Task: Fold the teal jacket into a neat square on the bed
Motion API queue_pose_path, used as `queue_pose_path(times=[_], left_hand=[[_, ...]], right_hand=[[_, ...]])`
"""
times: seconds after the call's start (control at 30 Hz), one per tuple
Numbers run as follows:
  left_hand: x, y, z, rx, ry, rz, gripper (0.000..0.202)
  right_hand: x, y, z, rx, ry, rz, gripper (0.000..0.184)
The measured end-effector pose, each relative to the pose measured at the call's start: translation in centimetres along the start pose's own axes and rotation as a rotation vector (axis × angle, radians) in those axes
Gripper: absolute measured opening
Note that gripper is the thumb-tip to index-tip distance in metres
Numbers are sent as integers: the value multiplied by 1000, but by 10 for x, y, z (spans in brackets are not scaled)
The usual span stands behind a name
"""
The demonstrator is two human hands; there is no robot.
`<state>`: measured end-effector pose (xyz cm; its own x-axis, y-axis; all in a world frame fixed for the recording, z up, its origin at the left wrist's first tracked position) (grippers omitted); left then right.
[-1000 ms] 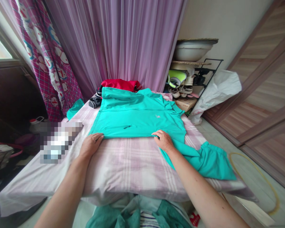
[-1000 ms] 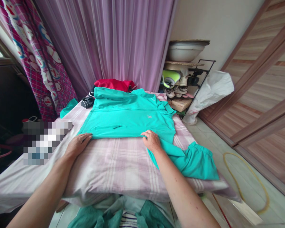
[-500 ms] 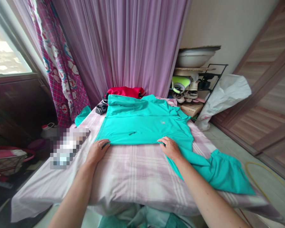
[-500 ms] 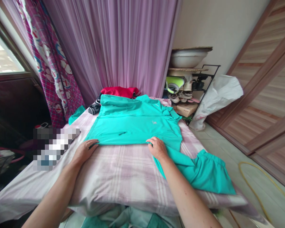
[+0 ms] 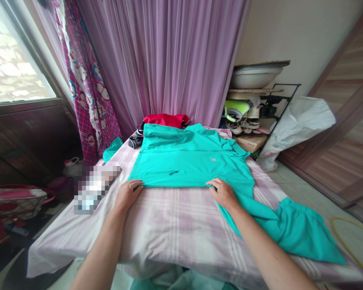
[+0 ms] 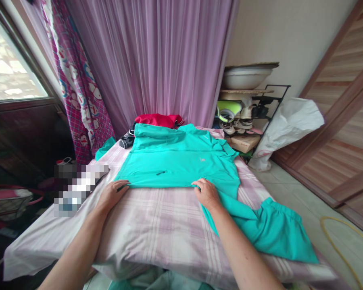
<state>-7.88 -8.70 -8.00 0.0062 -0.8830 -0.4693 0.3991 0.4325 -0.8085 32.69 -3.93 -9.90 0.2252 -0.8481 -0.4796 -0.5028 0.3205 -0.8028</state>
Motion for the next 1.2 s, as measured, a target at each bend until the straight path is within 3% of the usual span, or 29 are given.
queue_pose_path(times=[0.33,0.63,1.2], left_hand=[[2,2,-9,112,-15,-6,33],[2,0,-13,51,-131,1,35],[3,3,-22,96,-97,11,35]], right_hand=[[1,3,3,10,-16,23,35],[1,4,2,9,-19,17,35],[2,0,-4,13,3,3,35]])
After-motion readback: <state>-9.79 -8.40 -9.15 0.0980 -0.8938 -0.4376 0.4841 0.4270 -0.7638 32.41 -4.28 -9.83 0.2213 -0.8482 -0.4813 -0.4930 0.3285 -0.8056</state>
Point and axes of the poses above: each hand's wrist, its own x-axis away from the middle knuckle, its own y-axis out of the palm, z = x × y, the point moved 7 cm from there along -x, towards the middle knuckle, and after that the axes turned 7 degrees about z, right-handed, at the moved point
